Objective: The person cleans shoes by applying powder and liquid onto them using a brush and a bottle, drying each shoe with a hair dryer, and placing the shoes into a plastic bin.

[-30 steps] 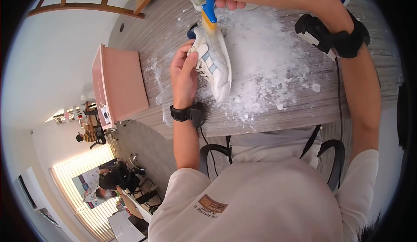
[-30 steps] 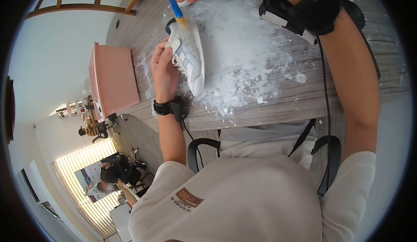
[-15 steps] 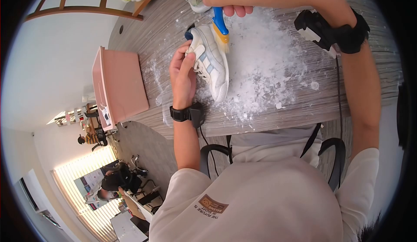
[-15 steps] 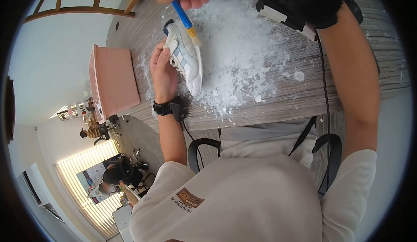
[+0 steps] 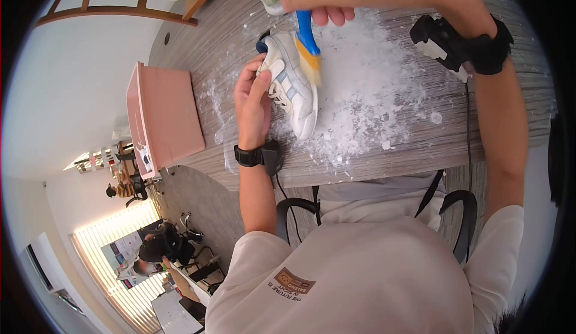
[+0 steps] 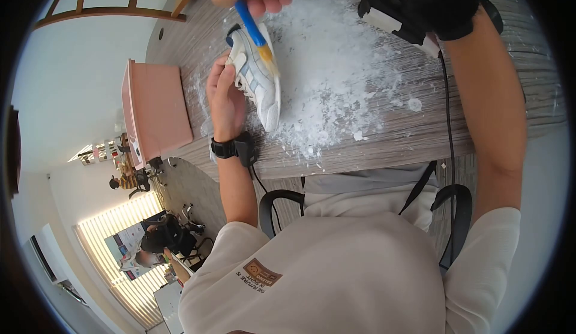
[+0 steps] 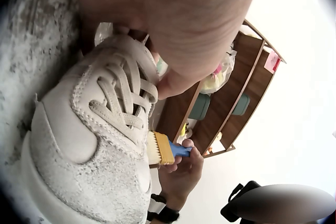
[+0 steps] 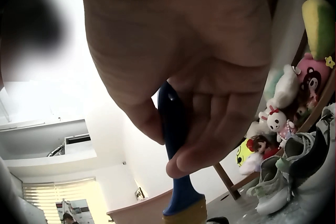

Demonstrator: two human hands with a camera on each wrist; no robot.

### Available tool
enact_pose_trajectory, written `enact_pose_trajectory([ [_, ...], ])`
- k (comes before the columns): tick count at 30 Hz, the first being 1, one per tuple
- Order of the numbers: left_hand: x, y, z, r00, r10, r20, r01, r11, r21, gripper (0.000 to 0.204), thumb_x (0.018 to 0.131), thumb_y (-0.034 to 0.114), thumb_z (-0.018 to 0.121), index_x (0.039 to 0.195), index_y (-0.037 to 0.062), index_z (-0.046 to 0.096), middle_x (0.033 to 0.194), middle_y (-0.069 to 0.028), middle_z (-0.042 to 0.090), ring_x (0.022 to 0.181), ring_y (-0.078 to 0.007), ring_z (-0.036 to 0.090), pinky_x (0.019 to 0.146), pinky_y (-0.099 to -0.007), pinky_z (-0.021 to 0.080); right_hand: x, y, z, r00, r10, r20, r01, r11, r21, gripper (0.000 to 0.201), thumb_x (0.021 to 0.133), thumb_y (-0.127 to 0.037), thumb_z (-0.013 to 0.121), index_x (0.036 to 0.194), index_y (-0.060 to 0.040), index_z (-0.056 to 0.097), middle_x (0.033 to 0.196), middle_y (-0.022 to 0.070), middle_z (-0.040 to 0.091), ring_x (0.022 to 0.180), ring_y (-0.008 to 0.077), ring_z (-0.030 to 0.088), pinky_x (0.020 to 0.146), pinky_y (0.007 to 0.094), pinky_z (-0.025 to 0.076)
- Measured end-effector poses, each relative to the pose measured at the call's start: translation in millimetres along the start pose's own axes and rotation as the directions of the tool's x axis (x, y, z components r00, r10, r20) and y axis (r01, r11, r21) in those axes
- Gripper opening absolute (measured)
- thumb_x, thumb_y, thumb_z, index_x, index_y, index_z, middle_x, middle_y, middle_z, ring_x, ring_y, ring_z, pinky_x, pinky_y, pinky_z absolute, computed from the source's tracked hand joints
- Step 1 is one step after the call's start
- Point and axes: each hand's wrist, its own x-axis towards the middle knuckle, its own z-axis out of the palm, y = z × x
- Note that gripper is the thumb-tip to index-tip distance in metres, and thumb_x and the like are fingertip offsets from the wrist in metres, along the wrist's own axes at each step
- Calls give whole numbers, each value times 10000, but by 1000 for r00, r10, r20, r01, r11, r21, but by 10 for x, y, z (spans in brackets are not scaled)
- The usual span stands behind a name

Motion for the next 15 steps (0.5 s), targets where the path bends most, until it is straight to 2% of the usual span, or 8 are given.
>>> enact_pose_trajectory([
  [4,7,15,22,1000,-14,-5,14,1000,-14,304,1008,140,646,1257,-32,615,1298,-91,631,1170,-161,589,1053,-333,438,69,241,-4,960,-263,92,262,965,26,376,908,-310,593,814,35,713,735,124,718,694,213,695,670,326,537],
  [7,5,-4,5,1000,-9,-13,9,1000,1,312,1019,144,609,1278,-29,598,1271,-95,657,1162,-169,604,1050,-342,437,137,355,23,937,-348,-18,349,935,68,350,911,-290,600,845,37,705,735,140,710,690,236,691,681,341,538],
  [8,7,-8,1,1000,-6,-12,6,1000,9,316,1025,146,590,1289,-29,590,1259,-97,669,1159,-174,612,1048,-347,437,163,404,75,908,-403,-116,411,910,57,341,913,-281,602,854,39,700,733,147,706,688,248,688,684,349,538],
  [9,5,-10,1,1000,-2,-14,2,1000,17,315,1025,146,591,1287,-28,591,1257,-96,670,1157,-173,612,1047,-346,437,190,454,128,867,-451,-212,468,883,34,332,915,-273,604,862,42,695,731,155,702,686,261,686,687,357,537],
  [10,5,-12,2,1000,1,-14,-1,1000,25,314,1024,146,592,1286,-27,592,1256,-96,671,1156,-172,611,1047,-346,437,240,570,258,763,-547,-346,574,818,-27,325,917,-265,606,868,46,688,729,163,698,684,274,683,690,365,536],
  [12,6,-5,9,1000,1,-8,0,1000,17,312,1020,146,611,1277,-29,600,1262,-93,661,1156,-166,604,1047,-340,436,476,711,384,612,-653,-445,709,703,-56,315,920,-251,608,868,53,673,724,177,691,681,297,678,692,380,533],
  [13,4,6,13,1000,-4,-2,4,1000,0,312,1015,146,629,1270,-32,606,1271,-91,651,1159,-162,596,1047,-334,434,642,712,366,593,-682,-428,753,658,-6,312,920,-245,609,863,57,665,722,182,688,679,306,676,691,386,532],
  [15,3,11,15,1000,-8,0,8,1000,-15,315,1011,147,648,1265,-35,612,1274,-88,643,1160,-157,589,1047,-327,434,666,690,312,722,-606,-335,642,766,-3,309,920,-239,610,856,60,656,718,191,685,675,322,672,690,396,531],
])
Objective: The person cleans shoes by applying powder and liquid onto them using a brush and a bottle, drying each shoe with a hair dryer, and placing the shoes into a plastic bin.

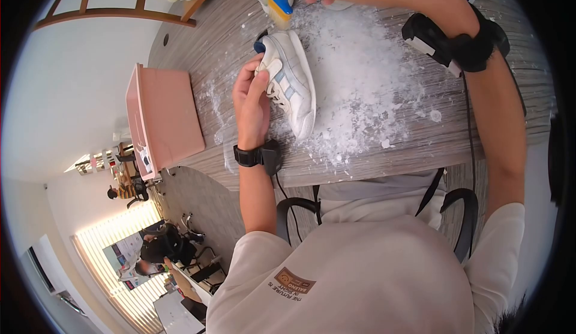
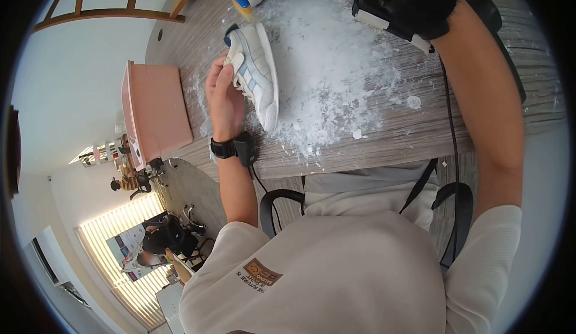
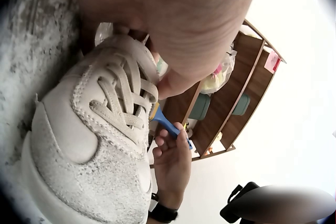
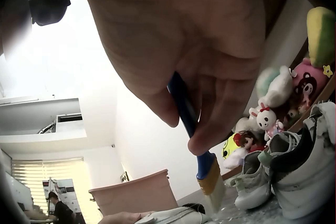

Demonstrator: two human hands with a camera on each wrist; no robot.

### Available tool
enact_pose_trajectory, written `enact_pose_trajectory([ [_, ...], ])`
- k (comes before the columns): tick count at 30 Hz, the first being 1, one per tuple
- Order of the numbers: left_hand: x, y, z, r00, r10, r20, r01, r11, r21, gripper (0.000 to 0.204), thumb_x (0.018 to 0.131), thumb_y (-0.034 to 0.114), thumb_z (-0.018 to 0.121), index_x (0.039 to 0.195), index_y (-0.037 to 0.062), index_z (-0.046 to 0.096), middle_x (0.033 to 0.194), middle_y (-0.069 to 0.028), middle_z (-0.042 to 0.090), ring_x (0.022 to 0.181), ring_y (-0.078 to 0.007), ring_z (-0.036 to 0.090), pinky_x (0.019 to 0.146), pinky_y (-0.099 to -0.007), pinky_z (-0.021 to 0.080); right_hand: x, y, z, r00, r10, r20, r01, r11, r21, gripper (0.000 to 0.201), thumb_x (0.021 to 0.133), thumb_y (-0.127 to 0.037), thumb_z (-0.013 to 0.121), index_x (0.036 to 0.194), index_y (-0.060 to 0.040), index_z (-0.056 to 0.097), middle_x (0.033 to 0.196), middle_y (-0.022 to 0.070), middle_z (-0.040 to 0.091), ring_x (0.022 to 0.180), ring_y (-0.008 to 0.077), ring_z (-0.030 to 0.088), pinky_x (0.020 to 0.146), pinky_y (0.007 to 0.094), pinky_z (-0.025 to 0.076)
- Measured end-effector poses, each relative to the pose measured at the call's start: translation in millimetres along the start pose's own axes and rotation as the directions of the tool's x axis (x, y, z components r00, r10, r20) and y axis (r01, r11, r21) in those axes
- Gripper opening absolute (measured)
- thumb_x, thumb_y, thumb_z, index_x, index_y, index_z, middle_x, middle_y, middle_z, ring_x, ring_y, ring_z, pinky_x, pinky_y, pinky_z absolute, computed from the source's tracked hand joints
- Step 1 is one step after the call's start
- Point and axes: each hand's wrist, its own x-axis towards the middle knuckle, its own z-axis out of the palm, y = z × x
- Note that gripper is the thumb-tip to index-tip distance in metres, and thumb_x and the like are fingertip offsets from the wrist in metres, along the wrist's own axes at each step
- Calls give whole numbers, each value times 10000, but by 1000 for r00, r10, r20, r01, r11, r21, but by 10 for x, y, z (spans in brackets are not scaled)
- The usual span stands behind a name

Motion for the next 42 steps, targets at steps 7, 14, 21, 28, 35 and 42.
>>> enact_pose_trajectory([
  [7,3,-14,-14,1000,3,-2,-3,1000,10,310,1011,147,636,1268,-25,610,1255,-87,660,1155,-162,600,1044,-333,439,-81,-448,-240,958,249,143,-231,964,-131,301,914,-234,612,862,58,664,730,210,685,684,350,671,693,417,532],
  [14,11,-28,-32,1000,-5,-15,5,1000,-11,324,1003,142,658,1274,-30,612,1262,-90,655,1159,-163,601,1044,-327,442,-183,-190,-249,998,-27,64,24,998,54,299,920,-236,619,905,56,683,852,227,715,815,358,704,755,412,540],
  [21,-1,-1,2,1000,-4,-13,4,1000,11,309,1009,145,637,1266,-25,609,1267,-88,654,1156,-160,599,1043,-335,442,-47,-331,-156,959,240,153,-225,968,-110,317,909,-239,612,901,69,688,852,232,715,807,352,704,751,412,537],
  [28,2,-15,0,1000,8,-14,-7,999,40,305,1027,156,593,1277,-18,592,1239,-91,675,1143,-165,608,1035,-341,443,-215,-371,-87,997,17,-72,-24,996,-91,346,905,-245,599,763,68,639,708,227,664,653,343,652,662,430,510],
  [35,4,-24,-12,1000,10,-10,-10,999,35,302,1027,153,591,1277,-17,592,1239,-90,675,1148,-166,611,1038,-341,444,-6,-721,-261,892,414,181,-367,898,-244,327,912,-252,610,872,64,683,795,219,700,753,329,691,725,408,526],
  [42,5,-12,-6,1000,-5,-2,4,1000,-15,316,1001,152,662,1261,-23,619,1278,-86,648,1156,-159,599,1049,-331,438,-160,-188,-210,989,-91,120,77,991,111,322,911,-256,623,962,49,711,849,213,718,813,327,704,772,387,536],
])
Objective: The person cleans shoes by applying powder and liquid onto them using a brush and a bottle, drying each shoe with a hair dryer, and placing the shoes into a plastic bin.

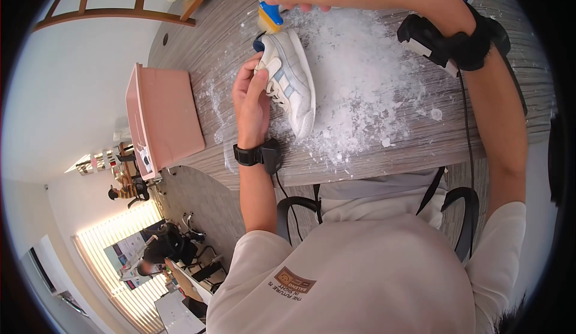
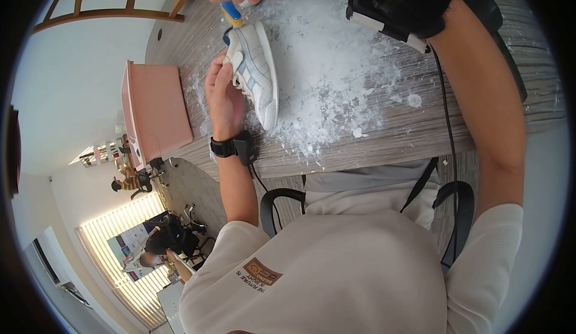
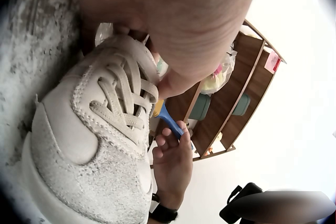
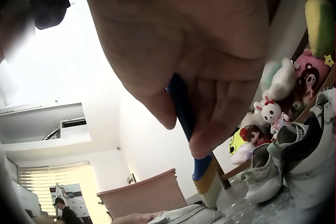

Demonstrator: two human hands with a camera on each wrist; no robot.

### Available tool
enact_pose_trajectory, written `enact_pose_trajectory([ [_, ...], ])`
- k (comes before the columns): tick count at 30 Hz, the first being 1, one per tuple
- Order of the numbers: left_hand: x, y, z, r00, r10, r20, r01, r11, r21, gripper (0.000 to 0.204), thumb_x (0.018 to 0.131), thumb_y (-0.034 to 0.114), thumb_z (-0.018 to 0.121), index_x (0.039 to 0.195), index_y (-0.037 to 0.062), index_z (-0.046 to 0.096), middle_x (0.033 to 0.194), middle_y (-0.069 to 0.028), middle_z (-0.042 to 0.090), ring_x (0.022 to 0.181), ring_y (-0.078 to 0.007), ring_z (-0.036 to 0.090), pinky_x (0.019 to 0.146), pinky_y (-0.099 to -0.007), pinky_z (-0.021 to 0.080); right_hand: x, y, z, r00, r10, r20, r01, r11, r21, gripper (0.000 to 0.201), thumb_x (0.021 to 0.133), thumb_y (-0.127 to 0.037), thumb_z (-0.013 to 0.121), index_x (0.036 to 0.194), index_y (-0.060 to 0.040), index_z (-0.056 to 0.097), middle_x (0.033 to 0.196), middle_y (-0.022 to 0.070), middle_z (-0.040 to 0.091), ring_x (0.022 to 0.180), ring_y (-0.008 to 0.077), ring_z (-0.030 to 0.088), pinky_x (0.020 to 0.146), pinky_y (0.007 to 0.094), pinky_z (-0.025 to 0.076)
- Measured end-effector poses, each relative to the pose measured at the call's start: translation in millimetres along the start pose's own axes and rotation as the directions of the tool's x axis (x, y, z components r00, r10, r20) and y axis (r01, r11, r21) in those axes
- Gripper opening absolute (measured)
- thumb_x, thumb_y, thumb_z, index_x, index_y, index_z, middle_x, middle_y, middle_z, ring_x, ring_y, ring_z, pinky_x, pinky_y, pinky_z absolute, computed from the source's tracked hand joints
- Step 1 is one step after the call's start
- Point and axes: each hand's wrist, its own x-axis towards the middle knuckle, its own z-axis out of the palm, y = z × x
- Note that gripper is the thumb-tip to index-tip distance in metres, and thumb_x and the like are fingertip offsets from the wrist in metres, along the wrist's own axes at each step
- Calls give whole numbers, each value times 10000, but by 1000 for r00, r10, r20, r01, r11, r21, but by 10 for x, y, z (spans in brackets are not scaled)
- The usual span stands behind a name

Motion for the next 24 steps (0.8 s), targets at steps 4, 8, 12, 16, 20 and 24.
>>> enact_pose_trajectory([
  [4,-1,-1,-14,1000,-5,-6,5,1000,10,311,1000,148,662,1259,-19,622,1283,-85,647,1163,-163,597,1054,-333,436,119,-353,-11,938,347,-2,-343,926,-158,319,900,-259,609,893,45,705,796,210,703,749,324,685,735,403,529],
  [8,3,-10,-21,1000,-4,4,4,1000,-3,308,998,146,662,1256,-18,623,1286,-86,645,1170,-165,593,1056,-334,434,85,-346,-28,922,384,-42,-385,904,-185,335,887,-266,598,797,45,682,709,193,666,664,298,643,683,405,511],
  [12,-4,-7,-25,1000,-12,2,12,1000,-8,298,1000,141,659,1249,-18,624,1287,-86,642,1169,-166,592,1055,-337,435,162,-561,-49,844,536,31,-510,818,-266,340,884,-262,597,743,39,666,653,166,632,605,263,600,641,391,487],
  [16,-3,-17,-35,1000,-1,3,1,1000,-3,292,1001,132,653,1250,-18,624,1283,-87,642,1161,-164,597,1048,-337,442,85,-347,-95,947,320,34,-313,940,-134,341,888,-247,594,709,41,626,624,154,604,564,252,555,610,395,462],
  [20,0,-9,-20,1000,-3,1,3,1000,-18,290,1003,129,649,1251,-18,623,1279,-86,642,1157,-163,601,1040,-338,451,-37,-267,99,983,142,-117,-152,986,-74,346,893,-238,592,701,49,579,608,163,570,554,269,521,610,406,451],
  [24,-4,-9,-27,1000,-2,5,2,1000,-17,297,1002,129,650,1257,-20,619,1278,-86,643,1159,-163,600,1040,-339,452,75,-254,-43,975,222,2,-220,971,-97,342,896,-237,597,707,47,577,605,168,559,555,276,511,613,413,443],
])
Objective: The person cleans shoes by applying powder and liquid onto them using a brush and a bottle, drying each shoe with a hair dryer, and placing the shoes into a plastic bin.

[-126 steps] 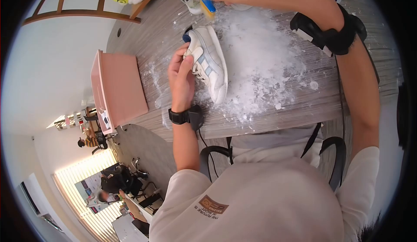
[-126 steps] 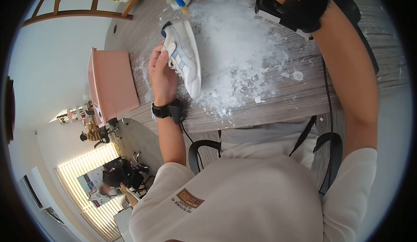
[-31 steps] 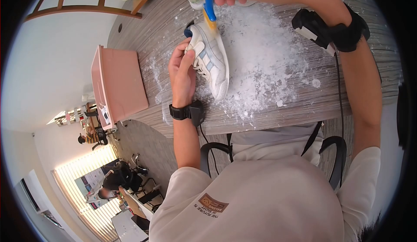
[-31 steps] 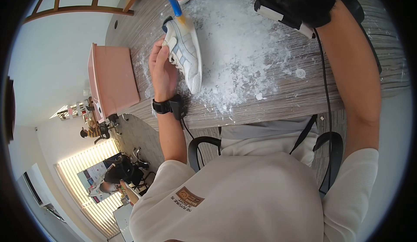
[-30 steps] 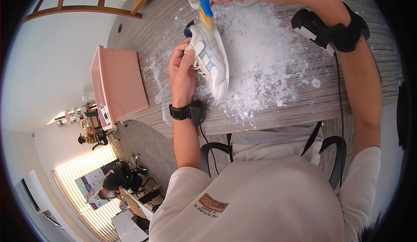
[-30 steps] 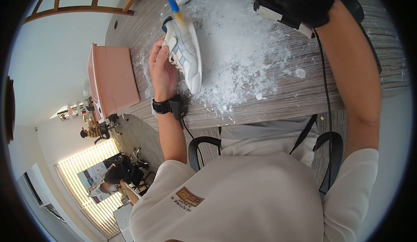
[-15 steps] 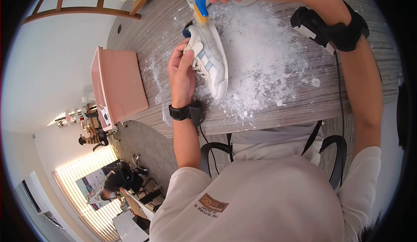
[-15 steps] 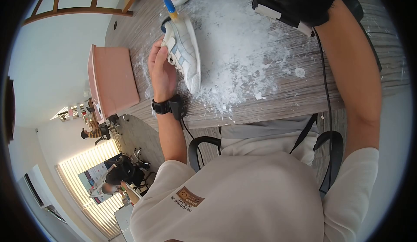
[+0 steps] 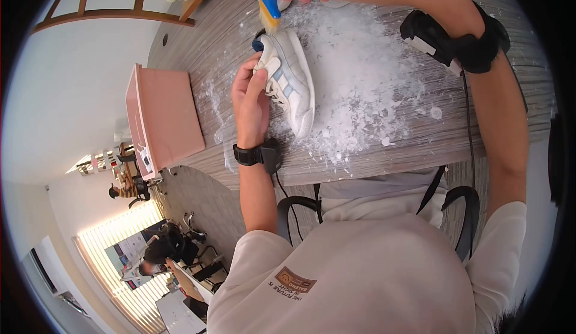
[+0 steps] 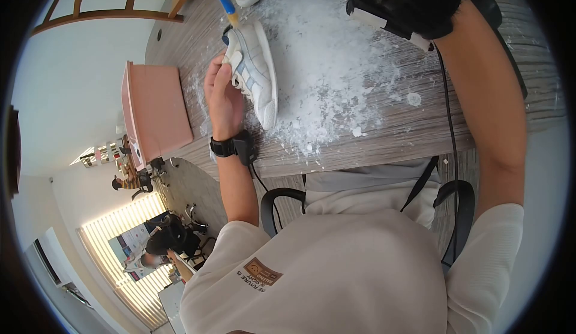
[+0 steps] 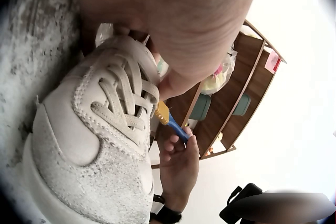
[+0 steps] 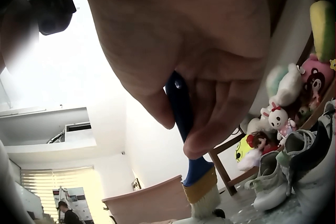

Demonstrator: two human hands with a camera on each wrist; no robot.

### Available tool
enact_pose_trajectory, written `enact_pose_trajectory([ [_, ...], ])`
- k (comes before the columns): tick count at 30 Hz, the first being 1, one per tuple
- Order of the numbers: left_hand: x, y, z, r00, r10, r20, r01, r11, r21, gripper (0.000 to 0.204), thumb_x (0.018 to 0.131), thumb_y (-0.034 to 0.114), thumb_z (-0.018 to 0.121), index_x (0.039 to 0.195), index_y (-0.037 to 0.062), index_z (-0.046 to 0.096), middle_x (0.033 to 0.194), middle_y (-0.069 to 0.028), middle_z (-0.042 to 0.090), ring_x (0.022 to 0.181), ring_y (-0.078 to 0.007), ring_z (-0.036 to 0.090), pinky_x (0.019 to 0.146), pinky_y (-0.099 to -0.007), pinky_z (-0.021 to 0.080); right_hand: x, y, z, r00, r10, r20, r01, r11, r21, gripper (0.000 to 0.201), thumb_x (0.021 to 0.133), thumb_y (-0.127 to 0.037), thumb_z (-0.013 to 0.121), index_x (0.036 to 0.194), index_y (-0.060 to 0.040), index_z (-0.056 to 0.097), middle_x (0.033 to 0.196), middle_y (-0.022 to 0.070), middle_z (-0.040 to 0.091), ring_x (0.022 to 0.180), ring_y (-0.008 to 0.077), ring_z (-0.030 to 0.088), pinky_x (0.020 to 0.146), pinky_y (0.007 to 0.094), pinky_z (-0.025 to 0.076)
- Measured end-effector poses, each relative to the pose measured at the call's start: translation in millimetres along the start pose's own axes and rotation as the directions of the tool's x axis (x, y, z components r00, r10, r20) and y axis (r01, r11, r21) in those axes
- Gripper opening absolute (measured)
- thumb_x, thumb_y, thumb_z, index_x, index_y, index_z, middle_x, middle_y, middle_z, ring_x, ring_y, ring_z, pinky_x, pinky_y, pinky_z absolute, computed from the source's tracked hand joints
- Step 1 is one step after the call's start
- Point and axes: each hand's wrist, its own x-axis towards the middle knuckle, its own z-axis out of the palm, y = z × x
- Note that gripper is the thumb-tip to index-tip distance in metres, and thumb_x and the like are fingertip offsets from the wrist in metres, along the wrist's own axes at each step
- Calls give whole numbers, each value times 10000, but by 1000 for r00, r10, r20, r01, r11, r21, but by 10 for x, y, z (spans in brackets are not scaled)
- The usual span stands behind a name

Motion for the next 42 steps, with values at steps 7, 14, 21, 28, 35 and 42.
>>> enact_pose_trajectory([
  [7,2,5,17,1000,8,-7,-8,1000,24,320,1003,142,653,1271,-28,613,1278,-90,644,1161,-161,599,1048,-337,443,-11,-64,-20,999,29,34,-30,999,20,346,892,-236,597,696,50,600,606,163,573,531,268,519,579,409,441],
  [14,11,-29,-5,1000,12,-21,-10,997,81,449,1063,302,523,1340,-49,564,1291,-131,647,1206,-220,594,1079,-391,426,-158,-11,137,978,-137,-154,135,991,-22,344,887,-226,589,678,47,588,574,149,547,521,252,509,563,397,430],
  [21,35,-66,-42,999,40,-22,-38,996,84,529,1069,356,483,1366,-77,547,1355,-167,613,1268,-258,563,1117,-419,394,-26,23,-10,998,-61,-3,61,996,71,357,891,-222,584,656,42,541,561,146,504,514,241,459,559,417,407],
  [28,43,-67,-53,1000,21,-9,-21,998,55,531,1063,347,485,1373,-80,546,1366,-169,617,1279,-262,565,1126,-412,386,-125,19,11,993,-94,-78,90,995,-49,354,884,-243,587,668,37,561,576,143,528,521,227,482,555,408,409],
  [35,35,-42,-11,1000,19,-22,-18,999,48,514,1045,310,491,1370,-84,553,1346,-168,634,1267,-253,575,1118,-406,392,-130,-274,-99,993,90,81,-85,994,-65,374,875,-244,579,629,27,504,550,124,472,509,233,425,537,415,378],
  [42,38,-33,-27,1000,28,1,-28,996,80,523,1017,300,510,1376,-78,552,1341,-166,634,1250,-254,583,1101,-395,402,-128,46,68,970,-208,-125,202,978,-59,407,881,-264,587,618,21,465,535,118,437,487,233,383,523,413,353],
])
